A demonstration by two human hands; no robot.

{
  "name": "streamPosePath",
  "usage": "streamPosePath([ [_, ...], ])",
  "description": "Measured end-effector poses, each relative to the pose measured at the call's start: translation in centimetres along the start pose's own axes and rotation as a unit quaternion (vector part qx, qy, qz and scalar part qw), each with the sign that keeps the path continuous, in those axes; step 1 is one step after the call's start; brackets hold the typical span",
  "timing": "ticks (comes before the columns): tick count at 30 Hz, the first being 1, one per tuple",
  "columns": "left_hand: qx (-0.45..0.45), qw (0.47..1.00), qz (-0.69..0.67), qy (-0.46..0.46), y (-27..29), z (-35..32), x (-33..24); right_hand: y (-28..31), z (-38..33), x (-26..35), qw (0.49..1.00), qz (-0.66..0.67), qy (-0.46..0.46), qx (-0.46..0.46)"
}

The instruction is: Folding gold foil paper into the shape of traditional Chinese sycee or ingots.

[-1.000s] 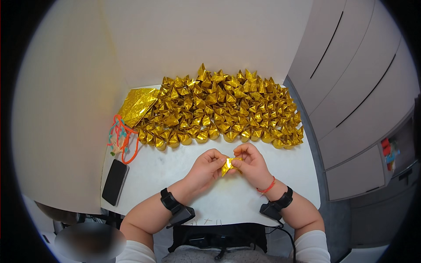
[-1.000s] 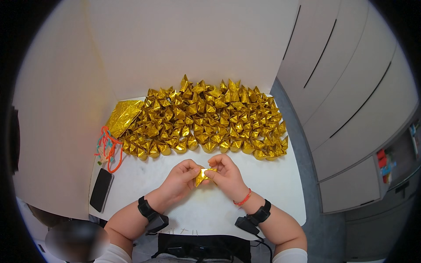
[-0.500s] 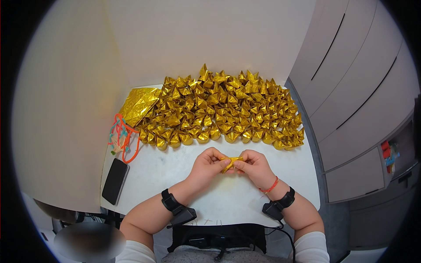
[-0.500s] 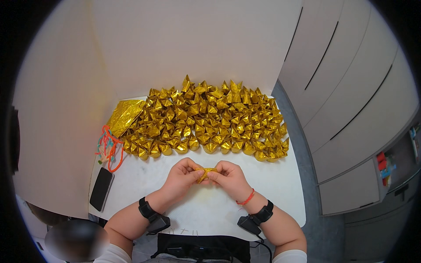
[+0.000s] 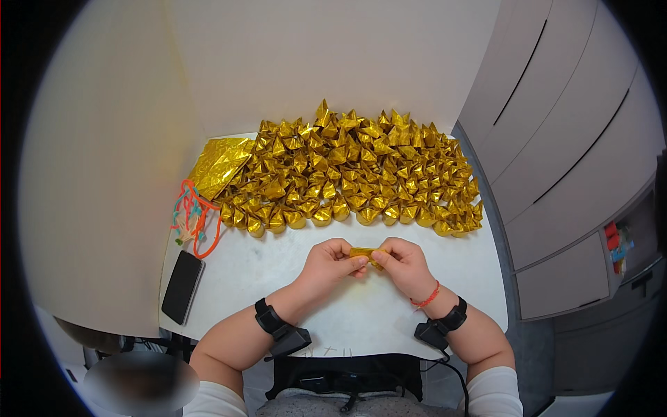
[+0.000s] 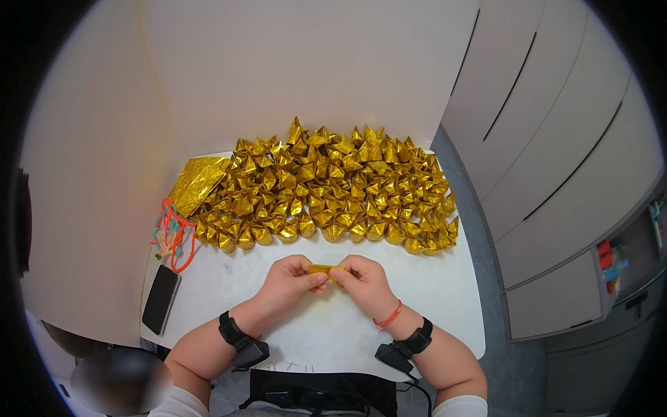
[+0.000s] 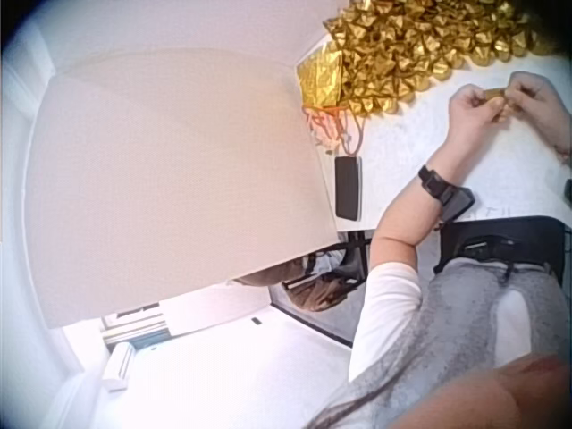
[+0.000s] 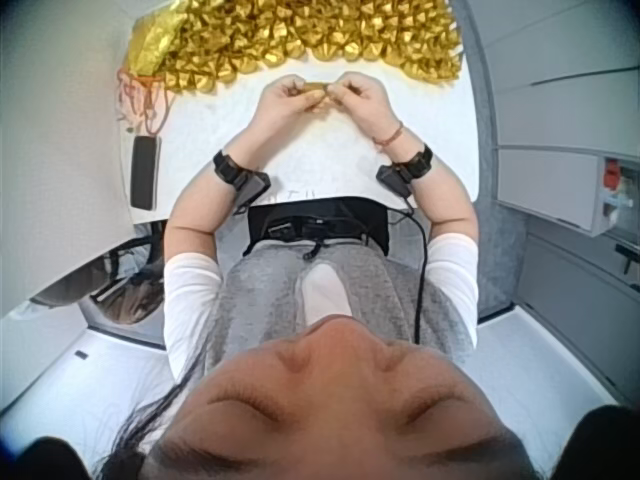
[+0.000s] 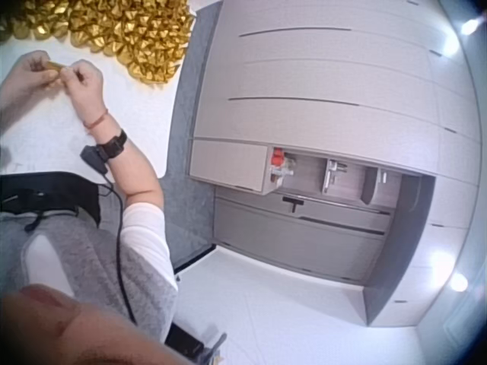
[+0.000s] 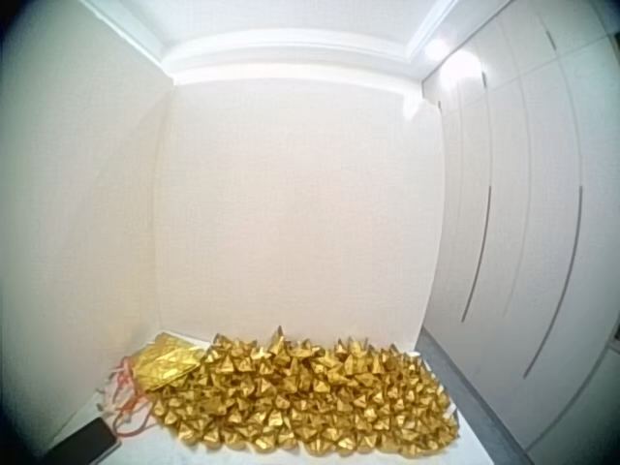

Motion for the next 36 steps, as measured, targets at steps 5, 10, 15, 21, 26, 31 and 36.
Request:
streamPosePath([
  [5,-0.009,0.995,0.08,-0.054,0.4,0.1,0.0,-0.3,-0.5,2.4,0.979,-0.081,0.106,-0.154],
  [10,-0.003,0.987,0.145,-0.064,0.3,0.0,-0.2,-0.7,-1.7,4.8,0.884,-0.309,0.308,-0.17],
  [15,0.002,0.981,0.183,-0.066,0.0,0.0,-0.2,-1.0,-2.1,5.5,0.852,-0.347,0.353,-0.17],
  [21,0.02,0.985,0.158,-0.066,-0.1,0.0,-0.1,-0.8,-1.5,4.4,0.898,-0.287,0.31,-0.123],
  [26,0.065,0.986,0.137,-0.067,-0.6,-0.1,-0.8,-0.8,-1.1,3.8,0.917,-0.268,0.283,-0.086],
  [31,0.116,0.993,-0.009,0.001,0.2,0.2,-0.5,0.2,0.2,0.7,0.998,0.02,0.051,0.036],
  [36,0.128,0.992,0.007,0.004,-0.5,-0.1,-0.6,-0.2,0.0,0.4,0.979,0.126,-0.035,0.156],
])
Point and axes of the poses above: each hand's wrist, its own z-axis towards the middle knuckle, its own y-axis out of the back of the hand, x = y × z, the point moved 4 cm from there along z, towards the middle knuckle, and after that the axes turned 14 degrees about -y, right-handed, at the moved point
